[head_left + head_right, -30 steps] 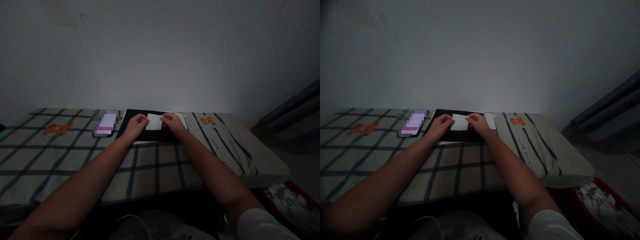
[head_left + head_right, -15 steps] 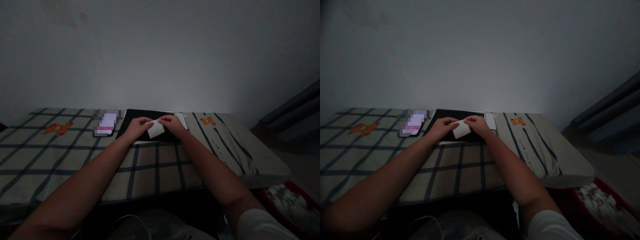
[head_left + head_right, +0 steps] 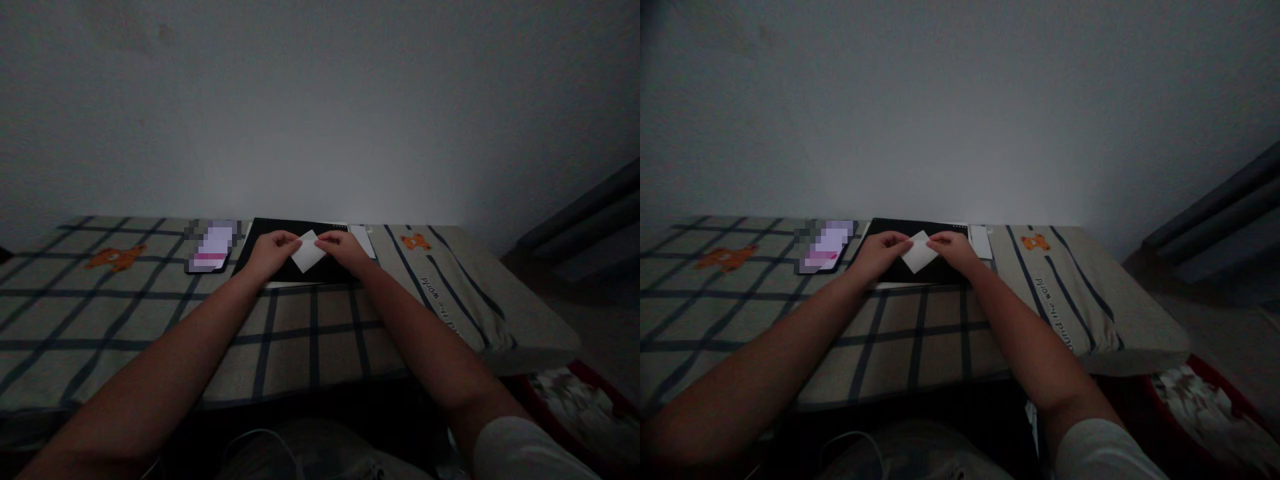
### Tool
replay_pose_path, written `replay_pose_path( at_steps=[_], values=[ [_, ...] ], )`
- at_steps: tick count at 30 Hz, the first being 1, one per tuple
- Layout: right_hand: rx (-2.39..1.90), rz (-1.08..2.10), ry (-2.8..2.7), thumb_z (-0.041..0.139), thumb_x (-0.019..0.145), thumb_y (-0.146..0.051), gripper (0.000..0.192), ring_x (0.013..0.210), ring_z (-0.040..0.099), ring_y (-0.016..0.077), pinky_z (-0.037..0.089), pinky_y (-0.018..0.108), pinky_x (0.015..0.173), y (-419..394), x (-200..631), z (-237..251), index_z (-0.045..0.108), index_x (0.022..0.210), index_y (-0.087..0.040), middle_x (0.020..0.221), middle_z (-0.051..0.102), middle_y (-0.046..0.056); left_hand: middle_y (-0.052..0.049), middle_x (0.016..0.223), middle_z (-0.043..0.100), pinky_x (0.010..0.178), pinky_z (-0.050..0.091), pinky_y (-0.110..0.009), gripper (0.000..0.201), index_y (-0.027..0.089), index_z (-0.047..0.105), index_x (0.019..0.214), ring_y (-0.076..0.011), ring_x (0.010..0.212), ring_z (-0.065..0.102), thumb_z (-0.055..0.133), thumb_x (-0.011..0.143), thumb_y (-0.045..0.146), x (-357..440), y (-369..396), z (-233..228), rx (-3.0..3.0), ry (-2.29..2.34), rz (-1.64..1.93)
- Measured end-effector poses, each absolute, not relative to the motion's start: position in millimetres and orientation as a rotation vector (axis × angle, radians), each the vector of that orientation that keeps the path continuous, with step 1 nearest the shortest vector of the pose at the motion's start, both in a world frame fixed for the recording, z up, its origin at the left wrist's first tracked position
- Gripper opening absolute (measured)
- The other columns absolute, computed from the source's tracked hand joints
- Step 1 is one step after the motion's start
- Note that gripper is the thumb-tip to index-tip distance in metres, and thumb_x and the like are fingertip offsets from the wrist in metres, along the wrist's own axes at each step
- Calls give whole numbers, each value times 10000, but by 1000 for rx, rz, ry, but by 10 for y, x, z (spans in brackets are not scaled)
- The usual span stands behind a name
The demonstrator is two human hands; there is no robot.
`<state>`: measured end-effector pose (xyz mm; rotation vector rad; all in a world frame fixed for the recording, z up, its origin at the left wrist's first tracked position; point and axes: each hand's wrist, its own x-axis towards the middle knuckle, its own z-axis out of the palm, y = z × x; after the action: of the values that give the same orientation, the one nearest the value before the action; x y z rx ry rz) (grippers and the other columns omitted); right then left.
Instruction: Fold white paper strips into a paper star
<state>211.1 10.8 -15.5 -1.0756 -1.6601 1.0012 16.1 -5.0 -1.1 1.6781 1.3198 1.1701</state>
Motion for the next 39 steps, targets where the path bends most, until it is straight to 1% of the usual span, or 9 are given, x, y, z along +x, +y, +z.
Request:
replay_pose_path(
  at_steps=[3, 9, 12, 16, 19, 24, 29, 32, 39],
  values=[
    [-1117, 915, -1708, 654, 725, -347, 238, 740, 617, 148, 466, 294, 718, 96, 2122, -136, 699, 832, -139, 809, 697, 54, -27, 735, 669, 628, 428, -260, 225, 161, 673, 759, -149, 656, 576, 684, 673, 369, 162, -39, -27, 1658, 1314, 1145],
    [-1124, 878, -1688, 669, 708, -344, 219, 761, 620, 156, 466, 304, 737, 99, 2132, -128, 711, 813, -156, 818, 699, 51, -37, 730, 666, 623, 416, -264, 281, 152, 681, 797, -159, 668, 581, 700, 666, 401, 163, -46, -37, 1652, 1293, 1126],
    [-1127, 952, -1599, 675, 701, -367, 249, 701, 604, 138, 471, 290, 691, 126, 2128, -155, 706, 840, -162, 798, 692, 43, -39, 744, 667, 633, 420, -268, 282, 153, 679, 797, -159, 678, 582, 703, 667, 403, 155, -25, -45, 1638, 1274, 1165],
    [-1138, 1063, -1524, 678, 701, -370, 263, 594, 565, 111, 465, 270, 615, 131, 2126, -157, 693, 837, -146, 708, 665, 33, -41, 755, 663, 627, 423, -270, 305, 149, 667, 818, -161, 682, 580, 706, 663, 409, 148, 17, -74, 1549, 1246, 1262],
    [-1157, 1015, -1545, 680, 699, -367, 238, 578, 559, 111, 448, 261, 592, 118, 2134, -137, 687, 780, -144, 657, 648, 27, -43, 771, 664, 623, 425, -268, 318, 149, 663, 829, -162, 688, 579, 710, 657, 412, 147, 29, -93, 1525, 1223, 1282],
    [-1162, 926, -1574, 677, 700, -364, 210, 570, 555, 109, 427, 252, 570, 119, 2141, -128, 685, 741, -159, 638, 645, 14, -39, 772, 660, 626, 426, -269, 298, 158, 660, 820, -163, 692, 577, 704, 669, 411, 151, 21, -103, 1557, 1210, 1275],
    [-1109, 1112, -1436, 709, 676, -350, 242, 597, 577, 103, 477, 259, 616, 104, 2108, -120, 692, 819, -155, 709, 673, 26, -31, 764, 653, 627, 416, -263, 296, 156, 653, 829, -152, 675, 566, 702, 677, 405, 145, 27, -99, 1547, 1179, 1318],
    [-1093, 1217, -1374, 723, 670, -336, 235, 629, 601, 108, 498, 260, 646, 87, 2091, -109, 689, 800, -144, 714, 679, 37, -31, 768, 648, 640, 413, -259, 294, 153, 653, 827, -150, 686, 564, 697, 684, 405, 139, 42, -93, 1527, 1199, 1372],
    [-1064, 1192, -1347, 721, 670, -296, 170, 609, 602, 106, 501, 264, 662, 92, 2095, -108, 672, 731, -145, 647, 659, 18, -26, 757, 633, 637, 406, -253, 287, 150, 631, 804, -144, 681, 552, 707, 667, 390, 149, 57, -105, 1452, 1132, 1352]
  ],
)
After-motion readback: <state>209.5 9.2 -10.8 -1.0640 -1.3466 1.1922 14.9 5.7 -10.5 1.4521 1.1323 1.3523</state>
